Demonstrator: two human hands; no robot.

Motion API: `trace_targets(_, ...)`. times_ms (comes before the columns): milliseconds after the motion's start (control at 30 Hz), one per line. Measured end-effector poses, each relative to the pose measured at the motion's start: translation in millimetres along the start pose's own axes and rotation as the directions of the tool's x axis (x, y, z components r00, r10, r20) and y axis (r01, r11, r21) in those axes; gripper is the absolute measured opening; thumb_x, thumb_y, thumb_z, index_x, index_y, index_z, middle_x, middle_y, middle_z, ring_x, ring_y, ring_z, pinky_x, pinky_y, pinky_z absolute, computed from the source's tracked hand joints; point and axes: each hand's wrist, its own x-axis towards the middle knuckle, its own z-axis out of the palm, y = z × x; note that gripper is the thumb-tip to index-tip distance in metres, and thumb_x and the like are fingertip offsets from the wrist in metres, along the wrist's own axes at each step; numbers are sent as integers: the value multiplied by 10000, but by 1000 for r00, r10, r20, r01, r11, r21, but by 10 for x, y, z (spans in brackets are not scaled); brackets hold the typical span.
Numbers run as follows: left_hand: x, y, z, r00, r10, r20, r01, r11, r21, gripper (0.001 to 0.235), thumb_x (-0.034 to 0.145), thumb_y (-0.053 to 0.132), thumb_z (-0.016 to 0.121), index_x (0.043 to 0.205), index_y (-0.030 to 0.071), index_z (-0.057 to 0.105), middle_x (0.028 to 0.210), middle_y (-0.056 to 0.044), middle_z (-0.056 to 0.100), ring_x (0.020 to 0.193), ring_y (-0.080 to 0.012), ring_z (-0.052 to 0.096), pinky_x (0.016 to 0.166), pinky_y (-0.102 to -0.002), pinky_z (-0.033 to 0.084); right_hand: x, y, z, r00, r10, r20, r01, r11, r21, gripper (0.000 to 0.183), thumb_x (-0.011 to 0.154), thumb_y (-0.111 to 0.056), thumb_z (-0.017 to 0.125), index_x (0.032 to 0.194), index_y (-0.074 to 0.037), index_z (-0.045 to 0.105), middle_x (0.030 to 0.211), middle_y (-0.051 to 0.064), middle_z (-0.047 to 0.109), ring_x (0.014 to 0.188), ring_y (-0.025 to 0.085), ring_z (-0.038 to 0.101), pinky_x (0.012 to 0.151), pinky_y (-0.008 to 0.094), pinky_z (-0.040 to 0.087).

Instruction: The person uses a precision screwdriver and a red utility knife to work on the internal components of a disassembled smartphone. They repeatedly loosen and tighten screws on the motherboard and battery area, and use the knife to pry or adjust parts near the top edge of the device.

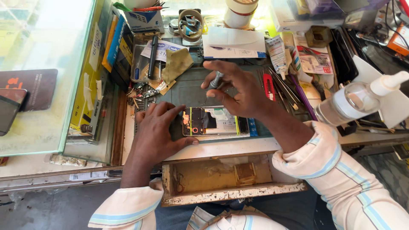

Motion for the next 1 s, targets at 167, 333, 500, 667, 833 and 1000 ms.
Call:
trace_targets(167, 8, 44, 11, 999, -45, 3, 45, 999, 4, 900, 514, 584, 933, 1253, 132, 690, 1133, -65, 622, 1146, -271, 550, 952, -430, 372, -40, 153, 113, 995, 95, 36, -99, 989, 111, 614, 1048, -46, 733, 1557, -91, 393, 1115, 78, 720, 1029, 148, 755, 868, 273, 628)
trace_targets(333, 46, 51, 1, 999, -40, 20, 39, 999, 16, 926, 490, 620, 919, 1237, 123, 693, 1124, -63, 629, 1134, -271, 552, 919, -438, 369, -118, 209, 144, 989, 118, 94, -130, 983, 126, 611, 1027, -39, 722, 1541, -79, 395, 1154, 115, 711, 1040, 170, 754, 846, 276, 656)
trace_targets(500, 44, 27, -9, 1000, 11, -17, -11, 1000, 10, 935, 496, 624, 918, 1236, 99, 690, 1120, -78, 632, 1121, -294, 546, 921, -451, 373, -115, 209, 188, 989, 84, 122, -91, 994, 54, 584, 1022, -41, 735, 1515, -100, 427, 1221, 131, 702, 1107, 196, 763, 880, 293, 675)
trace_targets(667, 46, 16, 7, 1000, -17, 14, 17, 1000, -3, 944, 504, 619, 914, 1262, 108, 680, 1126, -81, 618, 1128, -302, 547, 921, -458, 419, -96, 190, 200, 990, 78, 116, -81, 997, 19, 569, 1005, -79, 766, 1489, -120, 470, 1239, 115, 717, 1050, 190, 772, 872, 310, 675)
trace_targets(833, 58, 29, 12, 997, -56, 51, 55, 998, 13, 936, 495, 619, 914, 1254, 125, 680, 1126, -67, 618, 1138, -291, 551, 934, -458, 445, -57, 168, 176, 980, 146, 135, -158, 984, 77, 606, 967, -178, 755, 1498, -105, 472, 1325, 106, 713, 1007, 178, 740, 857, 308, 658)
trace_targets(1000, 52, 37, 15, 997, -64, 53, 63, 998, 13, 982, 490, 628, 927, 1299, 132, 675, 1172, -85, 615, 1127, -303, 549, 929, -460, 449, -40, 195, 186, 980, 179, 84, -180, 984, 9, 531, 950, -246, 838, 1405, -151, 581, 1193, 48, 764, 1024, 122, 796, 892, 295, 704)
